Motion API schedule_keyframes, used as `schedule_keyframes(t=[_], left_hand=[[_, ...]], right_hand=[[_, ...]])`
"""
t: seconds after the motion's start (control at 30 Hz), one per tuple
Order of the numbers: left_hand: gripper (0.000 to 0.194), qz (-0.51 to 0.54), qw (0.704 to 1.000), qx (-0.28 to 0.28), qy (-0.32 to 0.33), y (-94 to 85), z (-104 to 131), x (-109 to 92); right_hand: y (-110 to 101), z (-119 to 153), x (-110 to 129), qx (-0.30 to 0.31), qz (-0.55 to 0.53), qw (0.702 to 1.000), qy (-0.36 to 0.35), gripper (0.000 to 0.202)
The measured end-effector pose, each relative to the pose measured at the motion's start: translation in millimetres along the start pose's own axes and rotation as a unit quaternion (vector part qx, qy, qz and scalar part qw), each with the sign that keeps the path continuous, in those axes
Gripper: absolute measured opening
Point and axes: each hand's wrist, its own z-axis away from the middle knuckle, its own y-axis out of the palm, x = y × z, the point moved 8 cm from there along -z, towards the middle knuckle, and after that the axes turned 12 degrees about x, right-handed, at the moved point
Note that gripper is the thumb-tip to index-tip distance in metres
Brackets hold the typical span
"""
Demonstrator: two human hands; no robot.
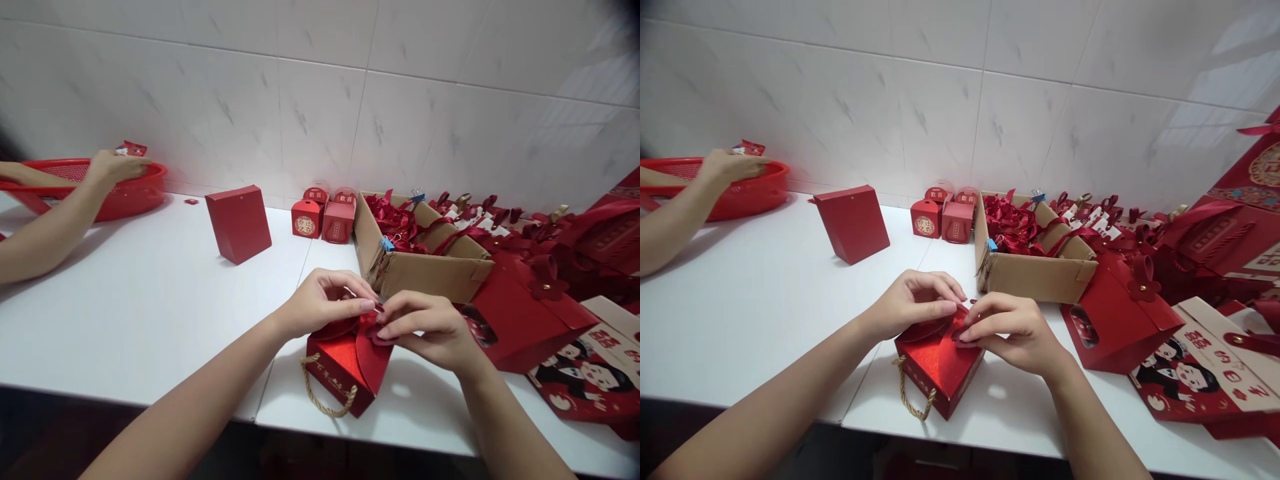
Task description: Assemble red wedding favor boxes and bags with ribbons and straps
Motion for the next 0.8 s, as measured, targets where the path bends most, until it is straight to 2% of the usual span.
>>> schedule_keyframes(t=[0.1,0.2,0.33,0.8], left_hand=[[0.004,-0.051,0.998,-0.041,0.011,-6.1,1,-3],[0.006,-0.095,0.994,-0.044,0.01,-6.4,0,-4],[0.008,-0.135,0.99,-0.049,0.013,-6.3,1,-6],[0.013,-0.238,0.967,-0.01,0.086,3.0,4,-20]], right_hand=[[2,-1,-5,0.013,-0.014,1.0,0.017,0.024],[6,-2,-9,0.022,-0.033,0.999,0.036,0.023],[4,-1,-11,-0.009,-0.037,0.998,0.04,0.021],[-4,4,-22,-0.076,-0.042,0.993,0.083,0.016]])
